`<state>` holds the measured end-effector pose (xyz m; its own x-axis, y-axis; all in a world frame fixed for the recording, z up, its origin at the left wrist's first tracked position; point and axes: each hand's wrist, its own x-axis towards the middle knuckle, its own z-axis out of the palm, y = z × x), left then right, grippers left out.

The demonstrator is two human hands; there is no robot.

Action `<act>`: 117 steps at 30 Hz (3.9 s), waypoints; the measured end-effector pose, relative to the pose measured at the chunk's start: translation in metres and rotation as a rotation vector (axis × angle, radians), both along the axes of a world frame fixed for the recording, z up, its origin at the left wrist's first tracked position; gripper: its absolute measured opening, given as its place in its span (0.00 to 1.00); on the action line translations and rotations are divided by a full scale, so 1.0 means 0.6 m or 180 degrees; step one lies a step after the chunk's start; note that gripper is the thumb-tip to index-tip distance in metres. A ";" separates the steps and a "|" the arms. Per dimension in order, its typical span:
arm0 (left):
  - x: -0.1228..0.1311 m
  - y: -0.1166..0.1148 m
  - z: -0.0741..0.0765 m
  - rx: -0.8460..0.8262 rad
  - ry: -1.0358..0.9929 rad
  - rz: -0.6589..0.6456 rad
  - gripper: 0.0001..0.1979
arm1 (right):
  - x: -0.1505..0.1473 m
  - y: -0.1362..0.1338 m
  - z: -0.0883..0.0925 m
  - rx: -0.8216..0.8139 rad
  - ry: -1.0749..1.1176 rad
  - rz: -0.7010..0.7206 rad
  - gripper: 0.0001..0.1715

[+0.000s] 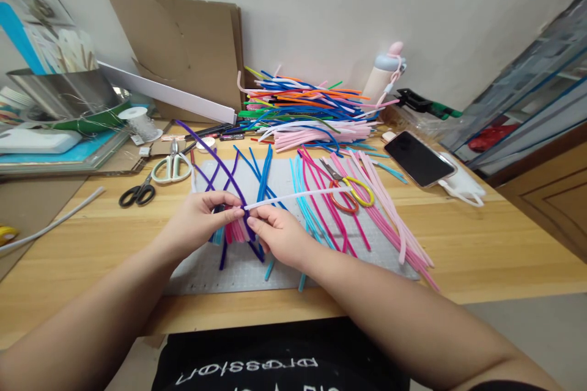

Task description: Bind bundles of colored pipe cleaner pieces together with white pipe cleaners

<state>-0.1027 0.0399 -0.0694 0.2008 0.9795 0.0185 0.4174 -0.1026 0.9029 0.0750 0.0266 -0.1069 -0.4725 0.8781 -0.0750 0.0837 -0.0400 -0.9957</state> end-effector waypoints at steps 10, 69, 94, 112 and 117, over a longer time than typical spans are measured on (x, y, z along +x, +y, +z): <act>0.000 -0.001 -0.007 -0.0198 -0.0373 0.0002 0.09 | 0.000 -0.004 0.007 0.0354 -0.0345 0.0155 0.15; 0.005 -0.010 0.005 -0.0873 0.0230 -0.0506 0.07 | 0.010 0.003 0.023 0.1487 -0.0394 -0.0069 0.07; 0.011 -0.025 0.013 0.1251 0.1342 -0.0721 0.05 | 0.014 0.007 0.040 -0.0986 0.0254 0.0139 0.19; 0.010 -0.021 0.010 -0.0205 0.0363 -0.0384 0.09 | 0.011 -0.001 0.038 0.0060 -0.0446 -0.0188 0.10; 0.012 -0.023 0.013 -0.0259 0.0243 -0.0400 0.08 | 0.012 -0.003 0.037 0.0108 -0.0529 -0.0237 0.08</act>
<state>-0.0957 0.0264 -0.0617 0.3195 0.9442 -0.0798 0.4735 -0.0861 0.8766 0.0824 0.0247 -0.0849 -0.3897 0.9136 -0.1162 0.2452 -0.0187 -0.9693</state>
